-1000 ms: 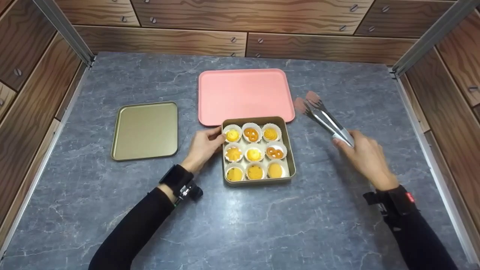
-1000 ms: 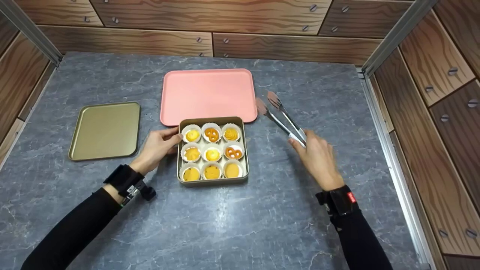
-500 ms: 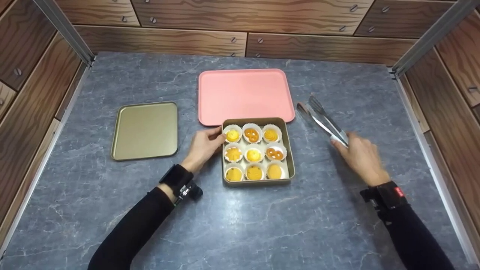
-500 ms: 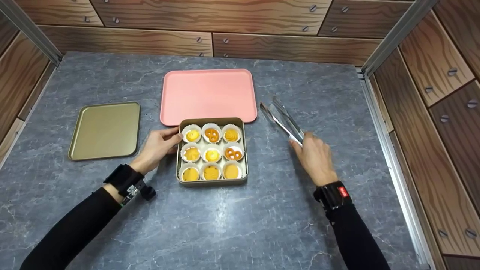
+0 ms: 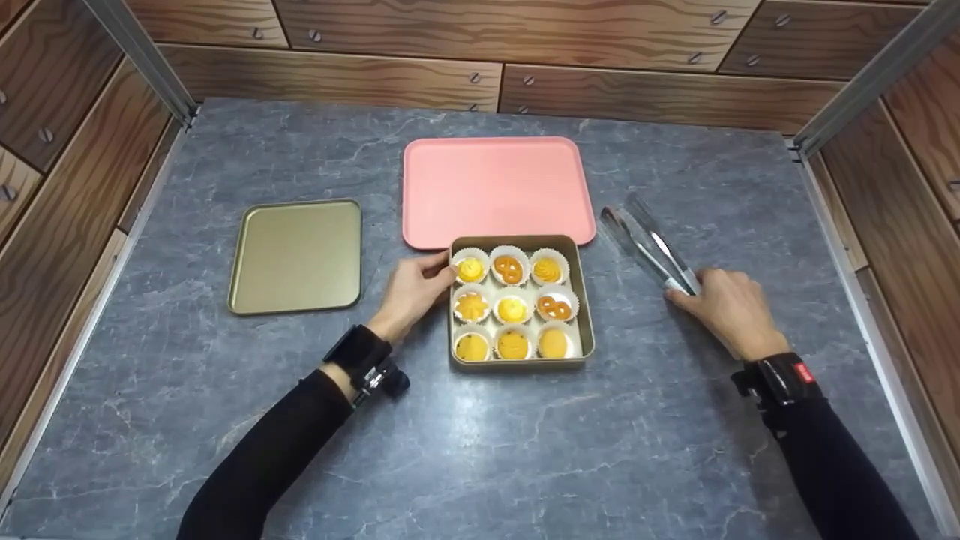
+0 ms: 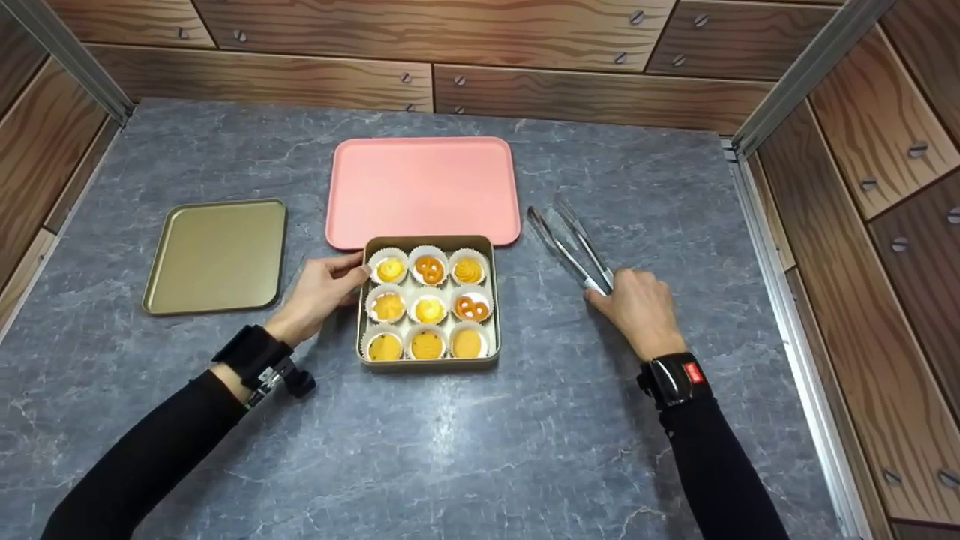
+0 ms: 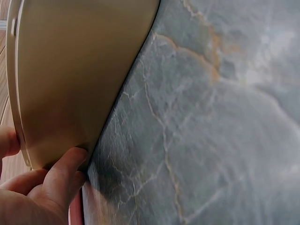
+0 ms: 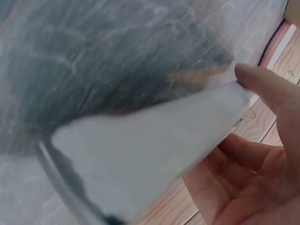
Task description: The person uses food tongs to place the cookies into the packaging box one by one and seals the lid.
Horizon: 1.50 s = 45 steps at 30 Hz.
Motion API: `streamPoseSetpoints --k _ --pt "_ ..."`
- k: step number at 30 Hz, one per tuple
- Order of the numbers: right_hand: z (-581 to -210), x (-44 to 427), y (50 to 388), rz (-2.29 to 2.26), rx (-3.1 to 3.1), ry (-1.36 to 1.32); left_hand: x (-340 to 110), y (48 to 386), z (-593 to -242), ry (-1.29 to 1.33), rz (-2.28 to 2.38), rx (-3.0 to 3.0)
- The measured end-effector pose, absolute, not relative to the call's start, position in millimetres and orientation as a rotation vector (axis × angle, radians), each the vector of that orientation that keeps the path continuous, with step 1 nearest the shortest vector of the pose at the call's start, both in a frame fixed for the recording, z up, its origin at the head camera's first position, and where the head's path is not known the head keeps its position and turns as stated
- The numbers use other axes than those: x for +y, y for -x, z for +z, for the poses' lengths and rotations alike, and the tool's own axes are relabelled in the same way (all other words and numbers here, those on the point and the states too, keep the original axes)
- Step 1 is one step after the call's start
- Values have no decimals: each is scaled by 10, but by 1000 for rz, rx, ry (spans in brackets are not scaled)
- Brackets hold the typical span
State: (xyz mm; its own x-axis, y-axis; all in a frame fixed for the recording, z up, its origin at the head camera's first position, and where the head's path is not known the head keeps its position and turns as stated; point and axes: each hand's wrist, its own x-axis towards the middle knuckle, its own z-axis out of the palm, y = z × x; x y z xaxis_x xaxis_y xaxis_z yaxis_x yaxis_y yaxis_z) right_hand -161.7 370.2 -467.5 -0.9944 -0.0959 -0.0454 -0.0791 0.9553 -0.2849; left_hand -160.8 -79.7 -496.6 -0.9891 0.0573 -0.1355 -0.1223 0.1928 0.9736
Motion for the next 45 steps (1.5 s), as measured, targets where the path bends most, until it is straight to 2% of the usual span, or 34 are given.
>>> streamPoseSetpoints --k 11,23,33,39,45 --pt "-4597 3704 1680 -399 2935 112 -803 1645 -4915 41 1901 2308" --pt "-4343 3501 1599 -541 3053 162 -1050 1511 -4826 -20 1619 2733" --pt "-4322 3084 1431 -837 3101 349 -1716 1617 -4809 -14 1160 3125" --pt "-4339 2929 1341 -883 3051 394 -2245 1690 -4837 82 903 3138" --pt "-4347 2883 1411 -893 3034 398 -2695 1817 -4814 265 688 3178"
